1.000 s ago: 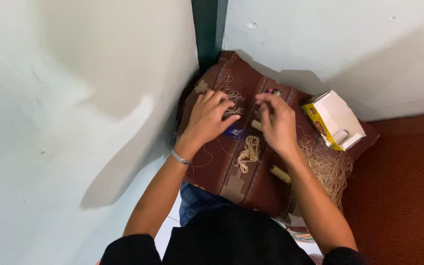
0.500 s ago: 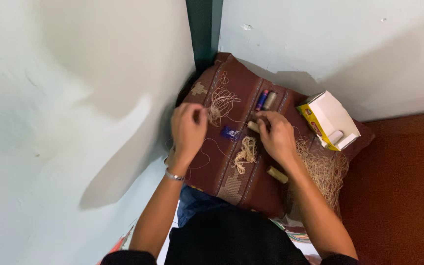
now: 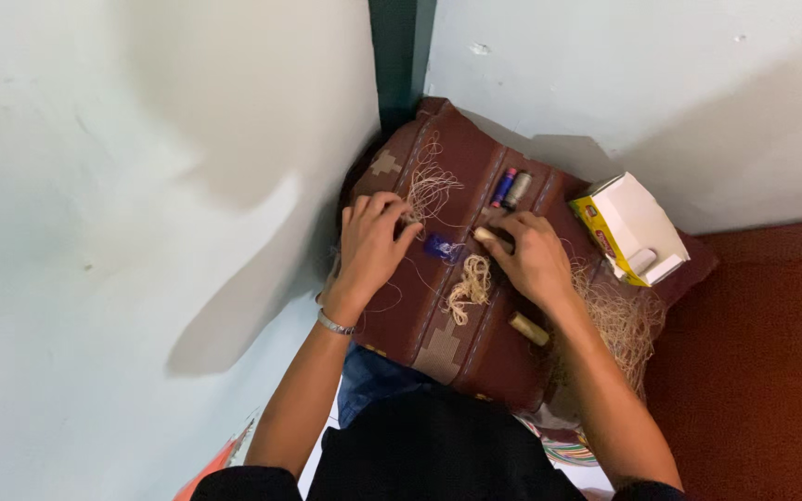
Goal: The person winds beige thread onto a wooden spool using both hands. They pull the thread taut, wrap it around the spool, and occasionally adjust the spool's position on the lap.
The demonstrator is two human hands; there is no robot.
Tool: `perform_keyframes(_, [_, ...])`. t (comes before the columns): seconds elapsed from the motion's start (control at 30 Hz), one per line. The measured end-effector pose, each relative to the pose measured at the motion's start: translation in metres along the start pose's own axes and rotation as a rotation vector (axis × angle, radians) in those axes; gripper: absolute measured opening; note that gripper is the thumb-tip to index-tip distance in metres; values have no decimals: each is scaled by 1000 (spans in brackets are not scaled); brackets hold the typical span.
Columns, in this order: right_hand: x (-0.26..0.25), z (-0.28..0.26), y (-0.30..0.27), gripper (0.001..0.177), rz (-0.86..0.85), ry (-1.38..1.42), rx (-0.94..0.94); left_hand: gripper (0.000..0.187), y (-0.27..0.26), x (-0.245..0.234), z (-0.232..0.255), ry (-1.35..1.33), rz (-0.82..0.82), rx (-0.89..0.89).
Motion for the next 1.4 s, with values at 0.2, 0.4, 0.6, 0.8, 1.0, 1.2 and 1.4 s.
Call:
perform_keyframes(0.2, [7,9,1,32,-10,-29,15,26,-10,-14,-35,-205,123,-287])
perform_keyframes(0.4, [1,2,3,33,-11,-7,-6,26,-25,-32,-47,95,100,-337])
perform_keyframes(0.6, [-1,21,-1,37,-237,49,355,36,-26,-46,-28,345,216,-227])
perform_keyframes(0.8, [-43,-4,5,25,16,465,-19,35,-22,-60,-10,106,268,-135])
perform_keyframes(1.0, [-59,-36,4,20,-24,795,-62,32,1,-76,25,-301,148,-26])
perform_keyframes(1.2, [-80,-83,-1,23,-20,919,-210,45,19,-78,85,-700,-60,253])
perform_keyframes(1.4, [-99,-104,0,23,151,832,-260,23,30,-61,82,-730,-170,-57])
Point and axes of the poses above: each hand's wrist, its own y-axis towards the middle knuckle, its own x-axis out of the palm, z = x × y, the point moved 8 cm from there along y, towards the middle knuckle
